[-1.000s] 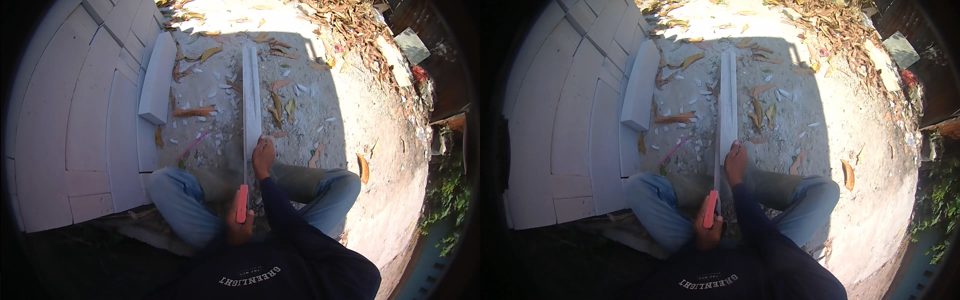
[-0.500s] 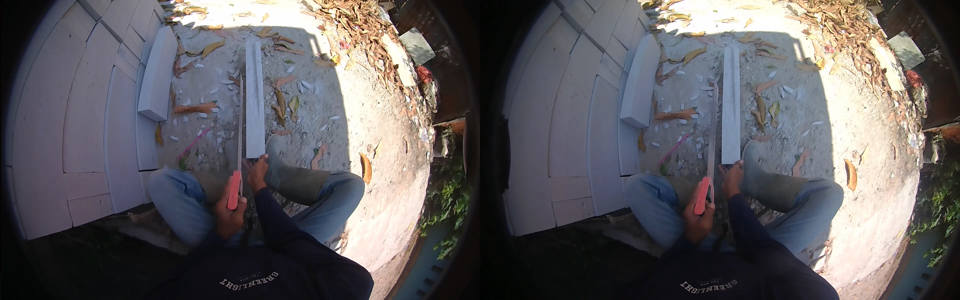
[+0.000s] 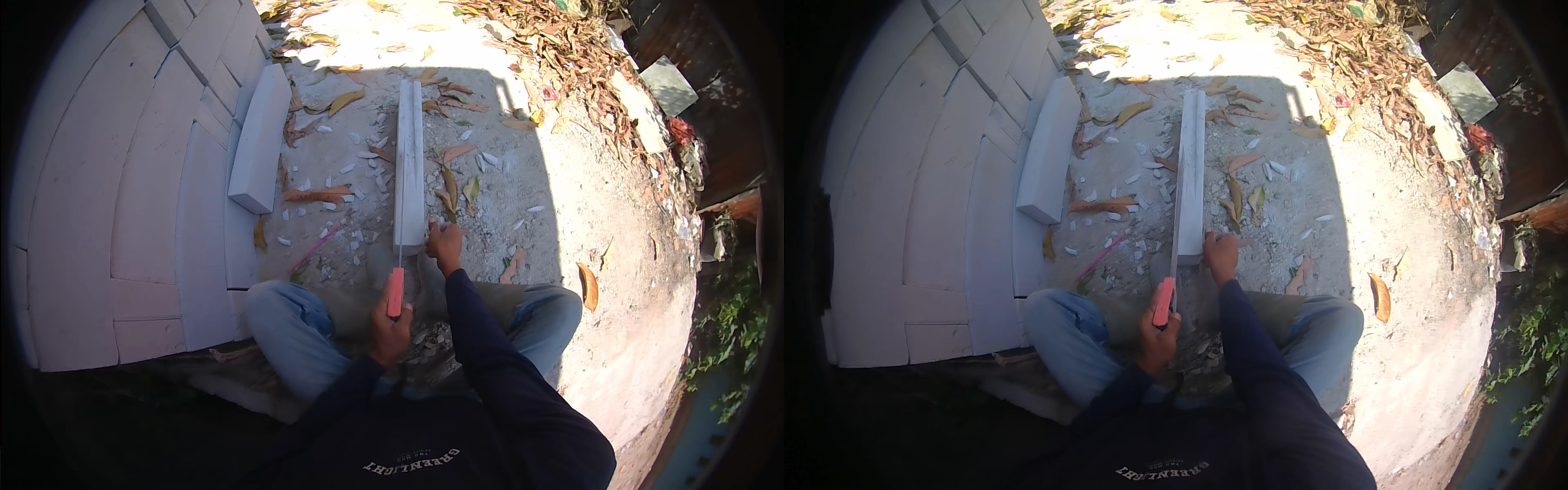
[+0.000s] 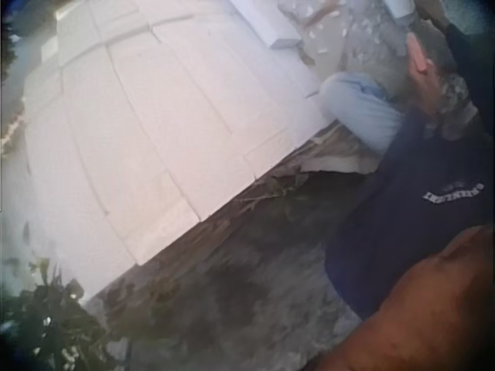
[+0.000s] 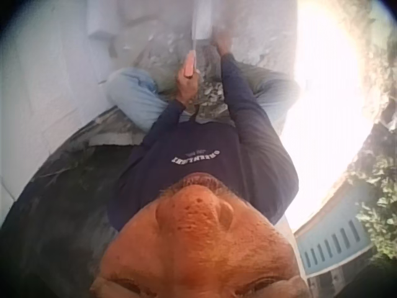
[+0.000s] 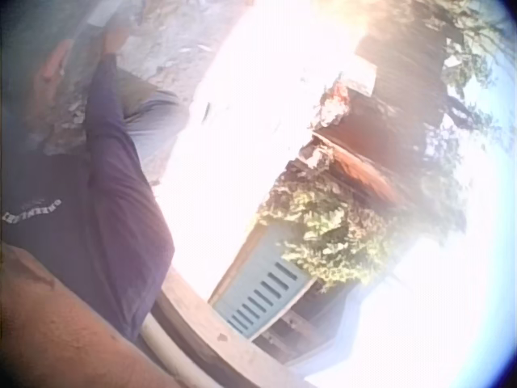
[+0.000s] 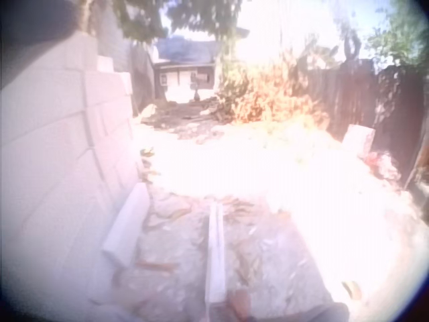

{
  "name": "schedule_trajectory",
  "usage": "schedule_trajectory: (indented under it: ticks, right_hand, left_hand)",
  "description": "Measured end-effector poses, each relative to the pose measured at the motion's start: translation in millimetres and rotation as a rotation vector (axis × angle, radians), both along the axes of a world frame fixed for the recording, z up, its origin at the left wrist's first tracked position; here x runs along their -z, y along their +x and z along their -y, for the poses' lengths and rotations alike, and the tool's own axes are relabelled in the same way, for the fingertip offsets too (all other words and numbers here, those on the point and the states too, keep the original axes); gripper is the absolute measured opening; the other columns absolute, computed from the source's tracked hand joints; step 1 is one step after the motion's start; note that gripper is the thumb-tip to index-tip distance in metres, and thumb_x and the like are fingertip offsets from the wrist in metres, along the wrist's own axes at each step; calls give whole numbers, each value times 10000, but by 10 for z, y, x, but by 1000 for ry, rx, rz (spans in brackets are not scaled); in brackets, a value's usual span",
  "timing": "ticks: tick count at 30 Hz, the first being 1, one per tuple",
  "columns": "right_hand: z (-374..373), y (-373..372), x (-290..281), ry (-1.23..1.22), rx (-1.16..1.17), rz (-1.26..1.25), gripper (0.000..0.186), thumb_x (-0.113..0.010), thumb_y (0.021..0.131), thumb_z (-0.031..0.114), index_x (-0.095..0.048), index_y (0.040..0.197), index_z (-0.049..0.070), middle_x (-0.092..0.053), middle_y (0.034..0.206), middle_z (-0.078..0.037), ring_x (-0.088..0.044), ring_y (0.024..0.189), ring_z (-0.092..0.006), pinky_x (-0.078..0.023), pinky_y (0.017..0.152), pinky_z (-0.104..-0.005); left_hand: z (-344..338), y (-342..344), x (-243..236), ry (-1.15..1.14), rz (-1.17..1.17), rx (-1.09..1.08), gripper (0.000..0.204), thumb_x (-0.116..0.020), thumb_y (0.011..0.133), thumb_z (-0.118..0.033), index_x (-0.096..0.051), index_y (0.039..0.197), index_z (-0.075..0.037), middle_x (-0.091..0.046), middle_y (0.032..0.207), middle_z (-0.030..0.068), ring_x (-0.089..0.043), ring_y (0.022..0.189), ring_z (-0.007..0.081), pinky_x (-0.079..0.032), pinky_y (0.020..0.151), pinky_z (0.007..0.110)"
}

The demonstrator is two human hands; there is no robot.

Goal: The person sits on the ground and uses a hand saw to cut a long white wooden plank. The person holds the plank steady with one hand while sawing with the other, then lifts the cut piece and places it aside.

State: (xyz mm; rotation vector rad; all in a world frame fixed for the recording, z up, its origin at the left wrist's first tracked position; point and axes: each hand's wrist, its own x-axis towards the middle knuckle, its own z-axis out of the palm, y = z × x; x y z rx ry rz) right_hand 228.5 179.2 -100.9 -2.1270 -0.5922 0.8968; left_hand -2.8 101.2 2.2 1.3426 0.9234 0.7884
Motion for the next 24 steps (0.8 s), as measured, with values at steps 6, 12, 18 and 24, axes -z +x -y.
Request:
schedule_trajectory:
  ticks: [6, 12, 18, 24]
  right_hand:
    - [-486, -200, -396, 210, -69, 299, 623, -615, 956, 484, -621, 1324, -19, -707, 937, -309, -700, 911, -449, -532, 798, -528]
    - [-698, -288, -502, 164, -192, 374, 715, -610, 915, 275, -395, 1515, -48, -696, 876, -301, -691, 833, -457, -531, 764, -531]
    - [-742, -333, -538, 239, -228, 506, 680, -576, 853, 104, -414, 1486, -82, -673, 803, -298, -666, 736, -466, -519, 690, -549]
    - [-821, -251, -386, 226, -277, 566, 668, -578, 827, 65, -432, 1454, -117, -681, 845, -292, -670, 762, -460, -528, 705, -540]
  left_hand:
    - [-174, 135, 157, 146, -47, 3, 637, -582, 911, -22, -381, 1504, 99, -534, 1457, 261, -557, 1328, 294, -444, 1074, 367]
    - [-155, 64, 128, 174, -59, 55, 633, -580, 901, -21, -389, 1493, 102, -526, 1460, 277, -519, 1375, 320, -412, 1112, 384]
    - [-106, 82, 74, 196, -83, 58, 640, -576, 908, -30, -371, 1499, 104, -512, 1467, 294, -498, 1397, 350, -402, 1125, 388]
    - [-128, 199, 33, 133, -132, 61, 648, -571, 914, -22, -356, 1515, 85, -500, 1472, 306, -514, 1381, 368, -423, 1103, 393]
